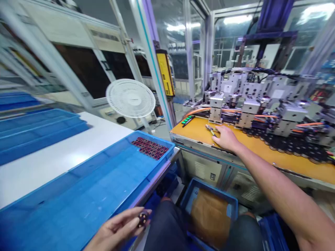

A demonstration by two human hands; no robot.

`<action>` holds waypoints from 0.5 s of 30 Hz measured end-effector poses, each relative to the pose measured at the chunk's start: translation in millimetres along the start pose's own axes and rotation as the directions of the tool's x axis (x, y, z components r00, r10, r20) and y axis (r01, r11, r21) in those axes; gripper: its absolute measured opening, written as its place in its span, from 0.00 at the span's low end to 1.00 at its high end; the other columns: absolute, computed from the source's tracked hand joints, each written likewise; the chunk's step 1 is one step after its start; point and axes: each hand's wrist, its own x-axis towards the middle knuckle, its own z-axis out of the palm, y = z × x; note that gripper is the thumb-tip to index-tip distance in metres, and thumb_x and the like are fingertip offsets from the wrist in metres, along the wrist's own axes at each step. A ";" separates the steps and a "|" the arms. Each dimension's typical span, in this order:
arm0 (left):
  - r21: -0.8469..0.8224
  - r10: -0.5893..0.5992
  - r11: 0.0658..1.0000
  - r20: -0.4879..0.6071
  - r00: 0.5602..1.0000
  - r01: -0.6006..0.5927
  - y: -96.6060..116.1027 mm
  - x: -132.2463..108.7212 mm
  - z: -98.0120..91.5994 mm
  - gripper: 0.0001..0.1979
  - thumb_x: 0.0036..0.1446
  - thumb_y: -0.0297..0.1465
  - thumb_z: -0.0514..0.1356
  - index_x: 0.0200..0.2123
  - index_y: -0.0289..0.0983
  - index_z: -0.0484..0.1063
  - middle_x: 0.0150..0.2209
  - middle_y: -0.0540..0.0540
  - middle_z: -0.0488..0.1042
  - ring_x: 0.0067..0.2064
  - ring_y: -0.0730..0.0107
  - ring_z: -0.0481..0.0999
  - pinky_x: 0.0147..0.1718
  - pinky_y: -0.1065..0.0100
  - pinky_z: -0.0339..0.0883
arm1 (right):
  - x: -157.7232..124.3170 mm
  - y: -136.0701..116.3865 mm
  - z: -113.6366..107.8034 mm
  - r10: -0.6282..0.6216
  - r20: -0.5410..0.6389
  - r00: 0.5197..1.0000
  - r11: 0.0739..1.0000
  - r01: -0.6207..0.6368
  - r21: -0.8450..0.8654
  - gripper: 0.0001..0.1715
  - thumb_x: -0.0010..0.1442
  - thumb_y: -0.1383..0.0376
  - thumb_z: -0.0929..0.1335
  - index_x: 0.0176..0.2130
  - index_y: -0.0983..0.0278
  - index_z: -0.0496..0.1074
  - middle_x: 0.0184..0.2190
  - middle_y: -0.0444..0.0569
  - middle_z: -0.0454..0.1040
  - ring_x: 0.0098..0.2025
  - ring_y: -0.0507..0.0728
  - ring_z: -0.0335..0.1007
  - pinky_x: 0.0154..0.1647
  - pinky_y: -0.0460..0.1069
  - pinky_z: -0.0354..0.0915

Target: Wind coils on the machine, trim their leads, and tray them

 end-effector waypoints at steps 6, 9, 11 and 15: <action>0.225 0.180 0.965 -0.203 0.962 -0.133 57.6 105.8 -85.1 0.24 0.41 0.36 0.75 0.42 0.33 0.78 0.44 0.38 0.83 0.45 0.55 0.83 0.48 0.60 0.77 | 8.2 11.6 26.7 -0.065 -0.050 0.997 0.998 0.065 -0.003 0.23 0.62 0.57 0.64 0.49 0.68 0.75 0.48 0.59 0.76 0.51 0.65 0.71 0.55 0.58 0.64; 0.376 0.255 0.917 -0.290 0.922 -0.136 72.2 183.5 -110.4 0.13 0.58 0.33 0.66 0.45 0.33 0.74 0.44 0.42 0.80 0.42 0.64 0.81 0.43 0.58 0.77 | 7.3 14.0 27.5 -0.075 -0.066 0.995 0.997 0.074 -0.011 0.24 0.62 0.55 0.63 0.49 0.67 0.75 0.48 0.59 0.76 0.51 0.65 0.71 0.55 0.58 0.65; 0.476 0.295 0.871 -0.315 0.902 -0.119 77.7 230.8 -121.0 0.13 0.63 0.34 0.62 0.48 0.34 0.73 0.47 0.43 0.77 0.44 0.63 0.79 0.42 0.56 0.76 | 8.0 14.0 27.3 -0.084 -0.066 0.994 0.996 0.083 -0.020 0.25 0.63 0.54 0.62 0.48 0.67 0.75 0.48 0.59 0.76 0.51 0.66 0.71 0.55 0.59 0.65; 0.626 0.365 0.772 -0.303 0.880 -0.105 81.5 298.3 -136.9 0.16 0.63 0.35 0.61 0.52 0.35 0.71 0.52 0.41 0.74 0.48 0.59 0.77 0.45 0.53 0.74 | 13.8 12.3 29.1 -0.097 -0.054 0.994 0.995 0.094 -0.044 0.27 0.64 0.52 0.61 0.49 0.69 0.74 0.50 0.60 0.74 0.52 0.67 0.70 0.55 0.60 0.66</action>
